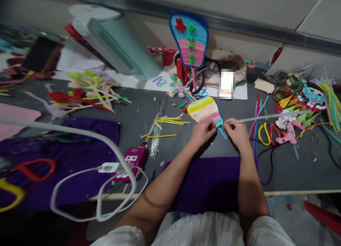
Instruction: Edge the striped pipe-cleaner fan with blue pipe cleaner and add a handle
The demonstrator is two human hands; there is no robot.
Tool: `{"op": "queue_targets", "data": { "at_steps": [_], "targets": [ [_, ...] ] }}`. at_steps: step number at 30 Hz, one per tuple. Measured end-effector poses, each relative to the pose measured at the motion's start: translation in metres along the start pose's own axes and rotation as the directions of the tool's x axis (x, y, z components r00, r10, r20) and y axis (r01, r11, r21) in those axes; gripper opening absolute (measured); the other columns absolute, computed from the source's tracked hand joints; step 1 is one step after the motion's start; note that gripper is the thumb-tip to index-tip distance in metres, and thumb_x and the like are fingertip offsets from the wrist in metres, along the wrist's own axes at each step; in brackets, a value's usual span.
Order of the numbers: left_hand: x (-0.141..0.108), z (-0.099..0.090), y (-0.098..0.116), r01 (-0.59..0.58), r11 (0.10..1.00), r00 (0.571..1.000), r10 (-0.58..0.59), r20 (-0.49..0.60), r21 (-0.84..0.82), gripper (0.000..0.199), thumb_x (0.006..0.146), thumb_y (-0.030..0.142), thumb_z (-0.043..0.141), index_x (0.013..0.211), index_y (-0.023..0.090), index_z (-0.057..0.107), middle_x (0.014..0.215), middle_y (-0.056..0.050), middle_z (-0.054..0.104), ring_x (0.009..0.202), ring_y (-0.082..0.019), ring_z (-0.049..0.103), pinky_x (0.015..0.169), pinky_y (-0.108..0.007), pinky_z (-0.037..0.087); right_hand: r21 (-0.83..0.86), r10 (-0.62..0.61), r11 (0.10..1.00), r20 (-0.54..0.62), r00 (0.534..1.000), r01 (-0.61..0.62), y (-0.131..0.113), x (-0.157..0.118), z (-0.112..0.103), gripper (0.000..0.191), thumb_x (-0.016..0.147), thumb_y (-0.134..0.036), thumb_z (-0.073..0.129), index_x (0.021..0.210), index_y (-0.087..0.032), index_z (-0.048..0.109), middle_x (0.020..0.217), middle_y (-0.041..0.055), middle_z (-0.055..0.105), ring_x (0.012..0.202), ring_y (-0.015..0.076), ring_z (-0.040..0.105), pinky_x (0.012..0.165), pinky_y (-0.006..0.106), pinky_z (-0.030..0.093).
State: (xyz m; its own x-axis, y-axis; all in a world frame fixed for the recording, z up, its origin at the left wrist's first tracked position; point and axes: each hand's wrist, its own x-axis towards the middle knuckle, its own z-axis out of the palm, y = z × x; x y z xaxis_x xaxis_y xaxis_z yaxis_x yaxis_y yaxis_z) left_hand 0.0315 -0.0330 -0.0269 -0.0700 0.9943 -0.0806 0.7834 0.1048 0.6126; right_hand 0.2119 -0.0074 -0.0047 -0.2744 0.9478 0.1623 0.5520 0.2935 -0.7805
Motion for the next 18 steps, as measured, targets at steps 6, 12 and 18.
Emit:
{"op": "queue_targets", "data": {
  "at_steps": [6, 12, 18],
  "targets": [
    [-0.002, -0.007, 0.003, 0.0, 1.0, 1.0, 0.0, 0.028, -0.022, 0.007, 0.085, 0.018, 0.062, 0.088, 0.02, 0.068, 0.088, -0.003, 0.071, 0.084, -0.018, 0.062, 0.073, -0.028, 0.04, 0.02, 0.036, 0.999, 0.008, 0.999, -0.037, 0.002, -0.005, 0.015, 0.019, 0.088, -0.042, 0.059, 0.084, -0.026, 0.07, 0.077, -0.0001, 0.071, 0.068, 0.0191, 0.065, 0.067, 0.03, 0.049],
    [-0.003, -0.007, 0.003, -0.016, 1.0, 0.999, 0.017, 0.027, -0.019, 0.006, 0.084, 0.017, 0.062, 0.087, 0.019, 0.067, 0.087, -0.002, 0.07, 0.082, -0.018, 0.061, 0.069, -0.028, 0.036, -0.042, 0.01, 0.999, 0.034, 0.999, -0.009, 0.003, -0.003, 0.02, 0.019, 0.089, -0.04, 0.057, 0.084, -0.027, 0.07, 0.076, 0.0009, 0.07, 0.068, 0.0204, 0.065, 0.069, 0.032, 0.05],
    [-0.004, -0.006, 0.003, -0.019, 1.0, 1.0, 0.019, 0.024, -0.021, 0.004, 0.086, 0.017, 0.062, 0.086, 0.019, 0.066, 0.089, -0.003, 0.07, 0.083, -0.018, 0.06, 0.071, -0.028, 0.036, -0.045, 0.004, 0.999, 0.043, 0.999, -0.002, 0.005, -0.004, 0.023, 0.021, 0.09, -0.041, 0.055, 0.085, -0.028, 0.071, 0.084, 0.0022, 0.073, 0.08, 0.0228, 0.069, 0.08, 0.035, 0.054]
  ]
}}
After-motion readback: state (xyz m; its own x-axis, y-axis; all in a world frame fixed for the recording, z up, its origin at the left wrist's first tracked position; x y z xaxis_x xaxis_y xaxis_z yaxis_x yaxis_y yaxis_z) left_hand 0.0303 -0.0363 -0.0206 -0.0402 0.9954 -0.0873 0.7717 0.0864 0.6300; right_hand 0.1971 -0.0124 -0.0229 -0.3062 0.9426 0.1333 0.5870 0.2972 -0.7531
